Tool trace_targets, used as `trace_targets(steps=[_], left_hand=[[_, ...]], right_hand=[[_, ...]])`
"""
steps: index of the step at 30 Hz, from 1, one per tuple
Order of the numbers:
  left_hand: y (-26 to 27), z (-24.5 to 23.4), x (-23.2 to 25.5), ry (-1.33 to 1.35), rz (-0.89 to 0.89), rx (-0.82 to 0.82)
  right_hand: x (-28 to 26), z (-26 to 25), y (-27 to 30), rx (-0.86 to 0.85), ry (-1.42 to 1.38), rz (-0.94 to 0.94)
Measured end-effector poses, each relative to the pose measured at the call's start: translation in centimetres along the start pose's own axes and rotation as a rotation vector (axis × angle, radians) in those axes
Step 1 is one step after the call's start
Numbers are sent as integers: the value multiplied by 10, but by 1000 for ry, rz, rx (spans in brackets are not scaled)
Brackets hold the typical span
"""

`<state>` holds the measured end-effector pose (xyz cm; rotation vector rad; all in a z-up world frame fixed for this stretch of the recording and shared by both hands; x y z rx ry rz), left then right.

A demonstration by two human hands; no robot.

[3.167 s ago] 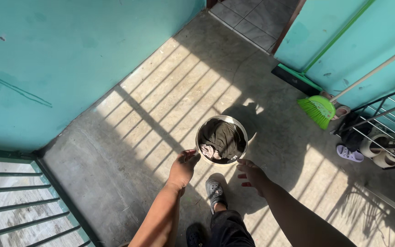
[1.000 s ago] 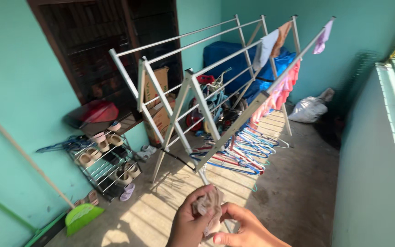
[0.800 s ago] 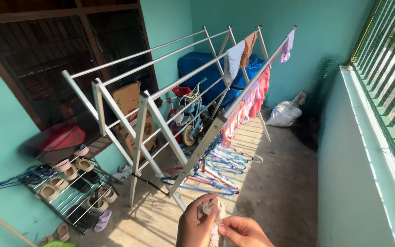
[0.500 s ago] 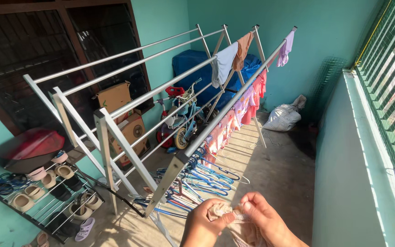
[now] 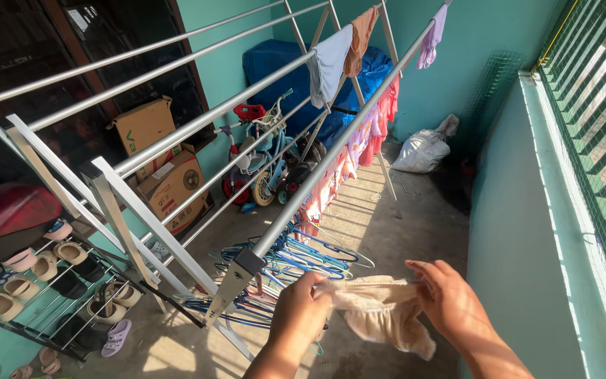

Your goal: The person hangs clothes from a bucket onto a drying rack by hand and uses a pole to lift a shirt on a hanger onto a high rail.

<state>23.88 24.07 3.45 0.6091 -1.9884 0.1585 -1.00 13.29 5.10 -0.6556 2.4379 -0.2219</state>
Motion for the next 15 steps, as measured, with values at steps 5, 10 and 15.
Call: trace_targets(steps=[5,10,15], left_hand=[[-20,-6,12,45,320,291],[-59,30,35,-147,814,137],[-110,49,79,-378,653,176]], right_hand=[[32,24,-20,-202,-671,782],[32,43,-75,-136,-1431,820],[85,33,-171,-271,-1308,248]])
Point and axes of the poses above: each hand's wrist, its own y-axis away from the middle knuckle, its own z-axis out of the palm, x = y × z, the point moved 4 cm from there along -y, towards the middle knuckle, and after that the axes turned 4 degrees about y, right-handed, at the moved point
